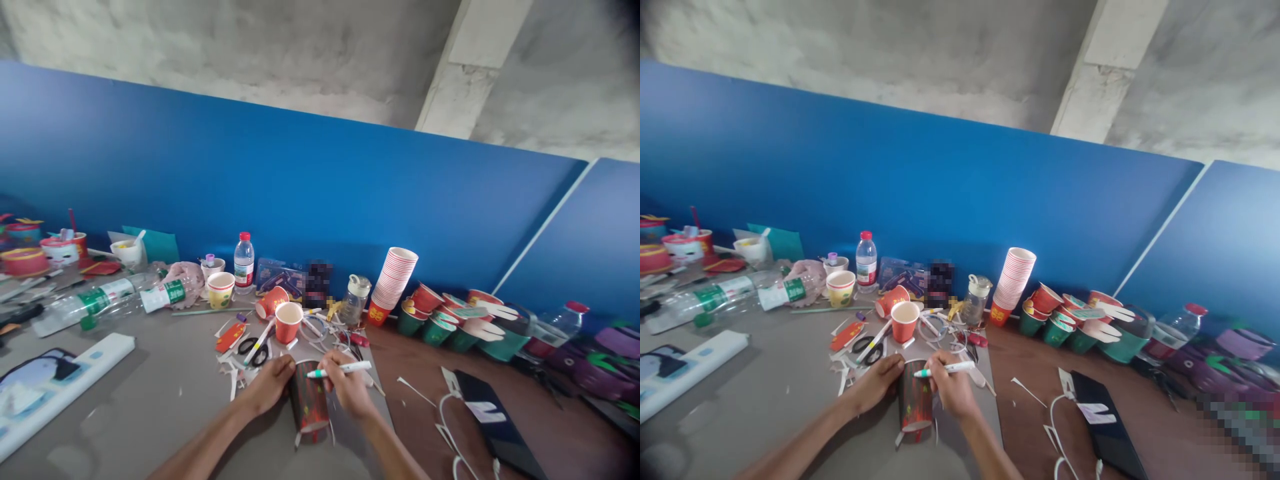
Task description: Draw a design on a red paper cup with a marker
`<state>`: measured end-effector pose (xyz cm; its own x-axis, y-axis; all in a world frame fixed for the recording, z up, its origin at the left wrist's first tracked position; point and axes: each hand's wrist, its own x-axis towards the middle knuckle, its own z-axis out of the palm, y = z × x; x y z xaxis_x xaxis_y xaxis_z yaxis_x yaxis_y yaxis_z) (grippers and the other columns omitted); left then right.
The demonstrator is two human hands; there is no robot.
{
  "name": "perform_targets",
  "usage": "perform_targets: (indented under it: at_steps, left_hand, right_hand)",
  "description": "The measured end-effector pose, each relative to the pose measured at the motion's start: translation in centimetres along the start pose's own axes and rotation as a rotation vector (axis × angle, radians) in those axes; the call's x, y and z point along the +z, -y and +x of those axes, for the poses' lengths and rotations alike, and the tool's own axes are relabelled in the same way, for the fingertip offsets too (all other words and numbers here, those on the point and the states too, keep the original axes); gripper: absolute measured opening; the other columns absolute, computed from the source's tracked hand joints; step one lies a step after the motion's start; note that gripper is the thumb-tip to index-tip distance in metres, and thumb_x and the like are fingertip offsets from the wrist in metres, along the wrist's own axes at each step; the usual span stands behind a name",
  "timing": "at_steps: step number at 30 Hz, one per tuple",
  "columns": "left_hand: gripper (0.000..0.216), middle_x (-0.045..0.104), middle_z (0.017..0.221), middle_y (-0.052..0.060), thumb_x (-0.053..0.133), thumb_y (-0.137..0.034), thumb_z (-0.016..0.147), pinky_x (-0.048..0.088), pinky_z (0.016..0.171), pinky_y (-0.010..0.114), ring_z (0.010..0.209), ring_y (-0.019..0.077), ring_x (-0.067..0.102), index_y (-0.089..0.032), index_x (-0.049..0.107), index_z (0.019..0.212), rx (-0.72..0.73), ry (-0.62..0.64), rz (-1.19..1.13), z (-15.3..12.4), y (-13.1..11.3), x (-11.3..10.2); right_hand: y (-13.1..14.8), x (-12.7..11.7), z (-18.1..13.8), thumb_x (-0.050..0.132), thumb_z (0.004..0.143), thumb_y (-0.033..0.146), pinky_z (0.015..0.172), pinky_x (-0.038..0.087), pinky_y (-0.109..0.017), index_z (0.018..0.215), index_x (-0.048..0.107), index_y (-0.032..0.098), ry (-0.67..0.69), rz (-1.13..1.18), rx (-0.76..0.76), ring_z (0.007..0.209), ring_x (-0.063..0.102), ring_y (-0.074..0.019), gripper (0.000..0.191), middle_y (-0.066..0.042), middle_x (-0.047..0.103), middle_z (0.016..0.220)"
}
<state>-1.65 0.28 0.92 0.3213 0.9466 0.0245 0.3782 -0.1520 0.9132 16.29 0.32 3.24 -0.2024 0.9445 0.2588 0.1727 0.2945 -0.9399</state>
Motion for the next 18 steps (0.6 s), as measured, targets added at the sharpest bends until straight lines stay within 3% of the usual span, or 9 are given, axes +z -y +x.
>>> perform_targets:
  at_steps: [2, 5, 10, 14, 18]
  left_hand:
    - [0.045, 0.033, 0.058, -0.006, 0.026, -0.062, 0.080, 0.031, 0.053, 0.025, 0.053, 0.0114, 0.034, -0.021, 0.036, 0.065, 0.001, 0.003, -0.015, 0.02, 0.07, 0.07]
    - [0.045, 0.034, 0.058, -0.006, 0.027, -0.062, 0.080, 0.031, 0.054, 0.025, 0.055, 0.0116, 0.035, -0.021, 0.036, 0.064, 0.002, -0.012, -0.012, 0.01, 0.04, 0.09]
    - [0.044, 0.034, 0.058, -0.006, 0.027, -0.061, 0.080, 0.032, 0.054, 0.025, 0.054, 0.0116, 0.035, -0.022, 0.035, 0.064, 0.007, 0.005, -0.014, -0.10, -0.32, -0.01]
    - [0.042, 0.035, 0.058, -0.006, 0.027, -0.058, 0.082, 0.032, 0.054, 0.025, 0.055, 0.0120, 0.036, -0.022, 0.035, 0.064, 0.006, 0.002, 0.008, -0.05, -0.31, -0.06]
    - [0.041, 0.035, 0.058, -0.005, 0.026, -0.057, 0.082, 0.033, 0.055, 0.025, 0.056, 0.0121, 0.036, -0.022, 0.036, 0.064, 0.018, 0.008, 0.017, 0.01, -0.25, -0.08]
  right_hand:
    - [0.06, 0.10, -0.10, 0.044, 0.078, 0.036, 0.047, 0.030, -0.023, 0.059, 0.050, 0.019, 0.007, -0.021, -0.023, 0.044, 0.038, -0.0108, 0.027, 0.004, 0.042, 0.043]
    - [-0.06, 0.21, -0.12, 0.044, 0.080, 0.035, 0.049, 0.031, -0.023, 0.058, 0.048, 0.019, -0.106, -0.048, -0.063, 0.047, 0.040, -0.0109, 0.027, 0.003, 0.044, 0.046]
    - [-0.18, 0.35, -0.09, 0.044, 0.080, 0.032, 0.050, 0.033, -0.023, 0.058, 0.050, 0.019, -0.010, -0.048, -0.032, 0.047, 0.041, -0.0117, 0.026, 0.003, 0.044, 0.045]
    - [0.03, 0.42, -0.14, 0.044, 0.080, 0.033, 0.051, 0.033, -0.023, 0.059, 0.049, 0.019, -0.110, -0.053, -0.059, 0.048, 0.041, -0.0113, 0.026, 0.003, 0.044, 0.048]
    - [0.12, 0.27, -0.25, 0.045, 0.079, 0.034, 0.049, 0.032, -0.023, 0.059, 0.049, 0.019, 0.020, -0.037, -0.017, 0.045, 0.039, -0.0108, 0.026, 0.004, 0.042, 0.044]
